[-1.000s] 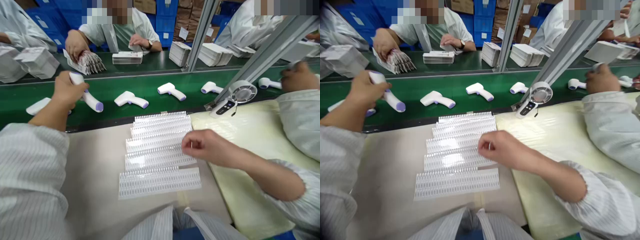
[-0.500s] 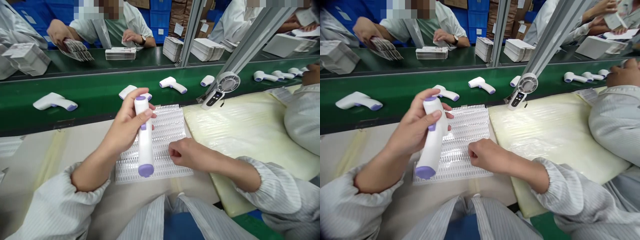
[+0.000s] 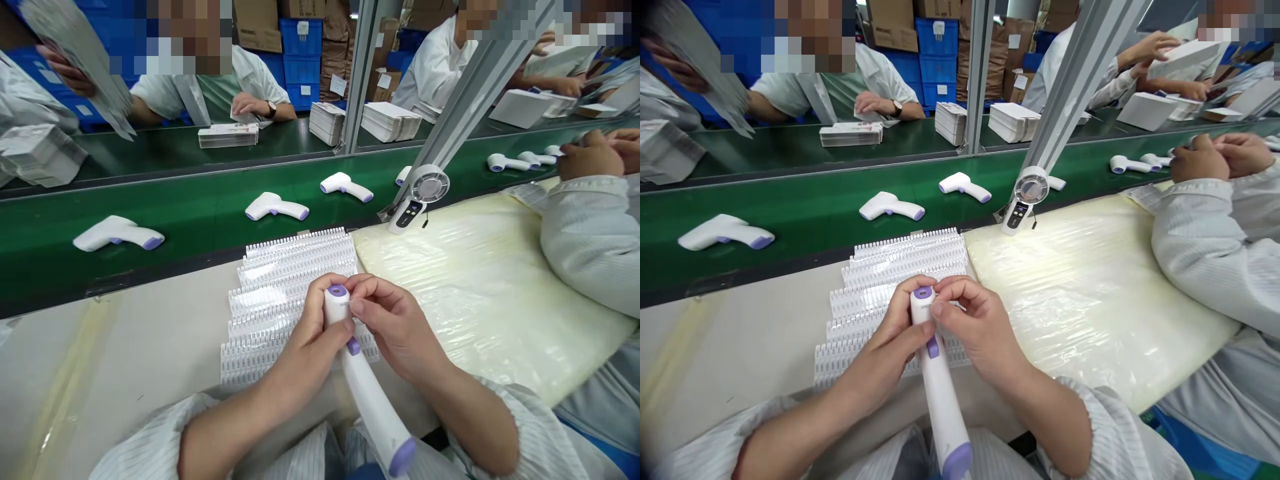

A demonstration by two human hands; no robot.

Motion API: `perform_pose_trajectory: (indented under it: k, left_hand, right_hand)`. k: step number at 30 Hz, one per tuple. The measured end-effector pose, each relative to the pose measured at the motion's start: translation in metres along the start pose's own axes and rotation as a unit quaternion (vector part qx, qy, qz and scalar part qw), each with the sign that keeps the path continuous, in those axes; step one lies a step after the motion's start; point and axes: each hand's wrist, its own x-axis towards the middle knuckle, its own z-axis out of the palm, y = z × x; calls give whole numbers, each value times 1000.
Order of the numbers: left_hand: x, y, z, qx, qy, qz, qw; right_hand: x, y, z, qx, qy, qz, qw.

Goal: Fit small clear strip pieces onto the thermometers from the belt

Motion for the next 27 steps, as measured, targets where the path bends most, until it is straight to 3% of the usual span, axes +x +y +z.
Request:
perform_pose_trajectory:
  k: [11,23,27]
  left_hand:
    - [3,-8,-1,-13,18,-22,1000]
    - [5,-14,-5,49,45,13,998]
    - [2,-14,-8,45,45,16,998]
  right_hand:
    - [1,6,-1,-12,10,-13,1000]
    - [1,-1,4,-30,36,-2,999]
    - [6,-4,5,30,31,38,998]
